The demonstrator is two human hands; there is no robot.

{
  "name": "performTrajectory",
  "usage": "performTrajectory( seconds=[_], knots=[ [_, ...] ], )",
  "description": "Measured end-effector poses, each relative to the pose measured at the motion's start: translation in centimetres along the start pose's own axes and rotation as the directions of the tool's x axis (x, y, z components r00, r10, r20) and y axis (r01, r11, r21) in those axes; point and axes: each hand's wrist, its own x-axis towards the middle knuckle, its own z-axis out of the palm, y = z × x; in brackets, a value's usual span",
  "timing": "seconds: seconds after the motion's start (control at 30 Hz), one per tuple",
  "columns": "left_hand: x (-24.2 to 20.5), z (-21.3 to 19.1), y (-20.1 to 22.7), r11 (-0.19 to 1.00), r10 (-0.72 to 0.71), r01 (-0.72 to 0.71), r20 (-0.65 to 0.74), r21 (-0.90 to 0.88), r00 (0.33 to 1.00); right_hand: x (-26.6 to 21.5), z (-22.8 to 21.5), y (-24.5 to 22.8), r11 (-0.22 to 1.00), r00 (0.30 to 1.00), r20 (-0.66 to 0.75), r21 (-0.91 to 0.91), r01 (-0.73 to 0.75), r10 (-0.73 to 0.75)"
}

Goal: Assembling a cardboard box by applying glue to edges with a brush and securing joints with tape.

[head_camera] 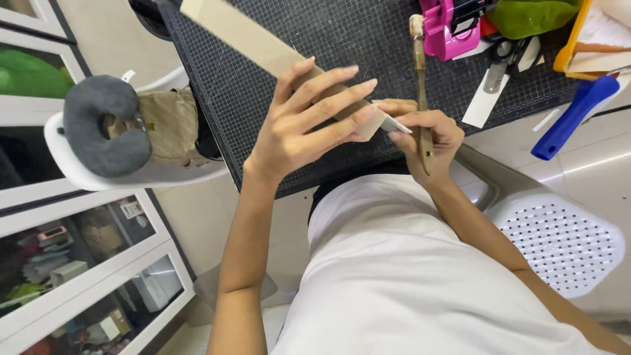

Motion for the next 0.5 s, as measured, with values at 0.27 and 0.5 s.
performTrajectory(
  seconds=[0.27,0.5],
  knots=[
    [1.5,1.2,3.6,0.957,-0.224,0.238,-0.095,0.168,0.970,1.6,2.9,0.2,0.979,0.963,-0.214,-0.155,0.129,-0.161],
    [1.9,1.7,6.4,0.855,-0.386,0.410,-0.138,0.318,0.912,1.3,4.0,-0.3,0.990,0.960,-0.256,-0.105,0.093,-0.117]
  ],
)
